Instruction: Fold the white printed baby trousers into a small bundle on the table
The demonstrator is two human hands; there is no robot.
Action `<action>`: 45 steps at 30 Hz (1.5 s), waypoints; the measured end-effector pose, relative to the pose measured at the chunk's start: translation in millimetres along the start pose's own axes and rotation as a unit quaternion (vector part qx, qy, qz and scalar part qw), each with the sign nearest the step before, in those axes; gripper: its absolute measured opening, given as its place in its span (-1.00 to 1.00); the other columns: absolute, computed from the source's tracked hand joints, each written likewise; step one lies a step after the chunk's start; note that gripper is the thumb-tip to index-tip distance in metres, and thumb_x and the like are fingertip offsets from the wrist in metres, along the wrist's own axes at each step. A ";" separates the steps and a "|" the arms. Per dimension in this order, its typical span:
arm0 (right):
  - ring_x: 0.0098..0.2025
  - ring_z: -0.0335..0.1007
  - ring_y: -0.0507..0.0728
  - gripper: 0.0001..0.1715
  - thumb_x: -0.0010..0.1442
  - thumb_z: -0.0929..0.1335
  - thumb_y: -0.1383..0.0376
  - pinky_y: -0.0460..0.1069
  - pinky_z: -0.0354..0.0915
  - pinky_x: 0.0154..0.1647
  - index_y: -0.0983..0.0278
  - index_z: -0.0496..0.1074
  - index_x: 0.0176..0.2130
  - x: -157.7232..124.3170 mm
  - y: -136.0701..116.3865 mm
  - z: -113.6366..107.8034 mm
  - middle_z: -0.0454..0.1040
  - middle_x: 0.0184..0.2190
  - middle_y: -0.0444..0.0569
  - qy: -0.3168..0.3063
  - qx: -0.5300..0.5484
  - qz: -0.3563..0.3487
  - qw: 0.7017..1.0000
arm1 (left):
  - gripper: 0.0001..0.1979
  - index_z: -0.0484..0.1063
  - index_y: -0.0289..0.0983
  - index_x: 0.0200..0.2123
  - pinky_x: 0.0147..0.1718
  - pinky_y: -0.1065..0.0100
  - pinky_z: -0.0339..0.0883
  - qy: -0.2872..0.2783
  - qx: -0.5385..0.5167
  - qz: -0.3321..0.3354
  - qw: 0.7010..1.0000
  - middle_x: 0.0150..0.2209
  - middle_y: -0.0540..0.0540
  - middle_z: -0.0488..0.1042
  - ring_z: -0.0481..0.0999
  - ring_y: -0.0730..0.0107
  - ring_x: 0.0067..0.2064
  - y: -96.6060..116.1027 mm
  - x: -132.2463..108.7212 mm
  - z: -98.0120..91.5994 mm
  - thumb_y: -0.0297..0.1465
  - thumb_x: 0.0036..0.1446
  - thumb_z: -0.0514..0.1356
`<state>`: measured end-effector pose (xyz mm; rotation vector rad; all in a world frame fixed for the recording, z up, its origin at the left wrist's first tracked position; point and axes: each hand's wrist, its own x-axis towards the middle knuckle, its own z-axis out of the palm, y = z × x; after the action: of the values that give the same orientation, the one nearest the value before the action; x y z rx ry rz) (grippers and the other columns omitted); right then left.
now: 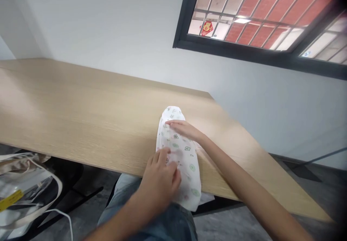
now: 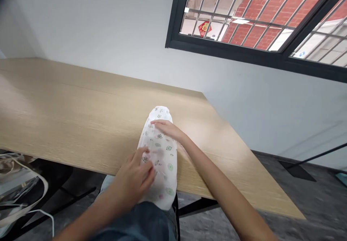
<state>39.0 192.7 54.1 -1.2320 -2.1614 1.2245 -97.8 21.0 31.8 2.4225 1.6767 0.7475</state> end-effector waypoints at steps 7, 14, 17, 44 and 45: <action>0.29 -0.18 0.18 -0.42 0.32 -0.01 0.14 0.17 -0.19 0.28 0.28 0.09 0.23 -15.3 -5.2 22.1 0.02 0.26 -0.05 -0.093 -0.222 -0.110 0.964 | -0.63 0.26 -0.40 0.07 0.15 -0.05 -0.02 -0.079 0.028 0.076 0.994 0.12 -0.27 0.28 0.14 0.05 0.20 -24.6 61.2 12.7 -0.37 0.22 0.00; 0.27 -0.16 0.25 -0.45 0.32 0.02 0.19 0.21 -0.11 0.20 0.33 0.06 0.22 48.9 11.9 21.7 0.07 0.23 0.08 0.042 -0.386 -0.094 0.917 | -0.56 0.12 -0.24 0.19 0.18 0.02 0.00 -0.022 0.022 0.098 0.995 0.22 -0.09 0.15 0.10 0.17 0.24 -17.7 -6.2 16.8 -0.28 0.28 -0.07; 0.29 -0.20 0.25 -0.47 0.32 0.03 0.19 0.21 -0.15 0.21 0.32 0.07 0.20 72.4 15.0 17.2 0.03 0.25 0.08 0.063 -0.376 -0.075 0.922 | -0.49 0.03 -0.27 0.23 0.16 0.07 0.08 0.005 0.058 0.128 0.990 0.23 -0.10 0.12 0.07 0.18 0.25 -16.7 -36.6 16.3 -0.29 0.25 -0.02; -0.46 0.34 0.10 -0.74 -0.02 0.20 0.54 -0.04 0.24 -0.48 0.29 0.31 -0.31 -163.5 -51.1 54.6 0.40 -0.48 -0.08 0.068 -0.393 -0.195 0.896 | -0.79 0.26 -0.24 -0.13 -0.36 0.37 0.34 0.057 -0.115 0.219 0.967 -0.32 -0.02 0.51 0.46 0.40 -0.35 -33.8 -13.8 -37.5 -0.54 0.19 -0.04; -0.47 0.34 0.08 -0.71 -0.01 0.18 0.54 -0.05 0.23 -0.49 0.27 0.31 -0.29 -170.0 -59.2 53.6 0.39 -0.48 -0.10 0.081 -0.374 -0.212 0.899 | -0.78 0.25 -0.24 -0.10 -0.37 0.39 0.34 0.070 -0.114 0.226 0.965 -0.33 -0.02 0.50 0.46 0.41 -0.36 -28.8 -19.2 -46.5 -0.53 0.21 -0.05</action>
<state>67.1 10.4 89.9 -0.9562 -2.6609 0.0828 -148.4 6.1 55.9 2.6548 1.0009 1.1198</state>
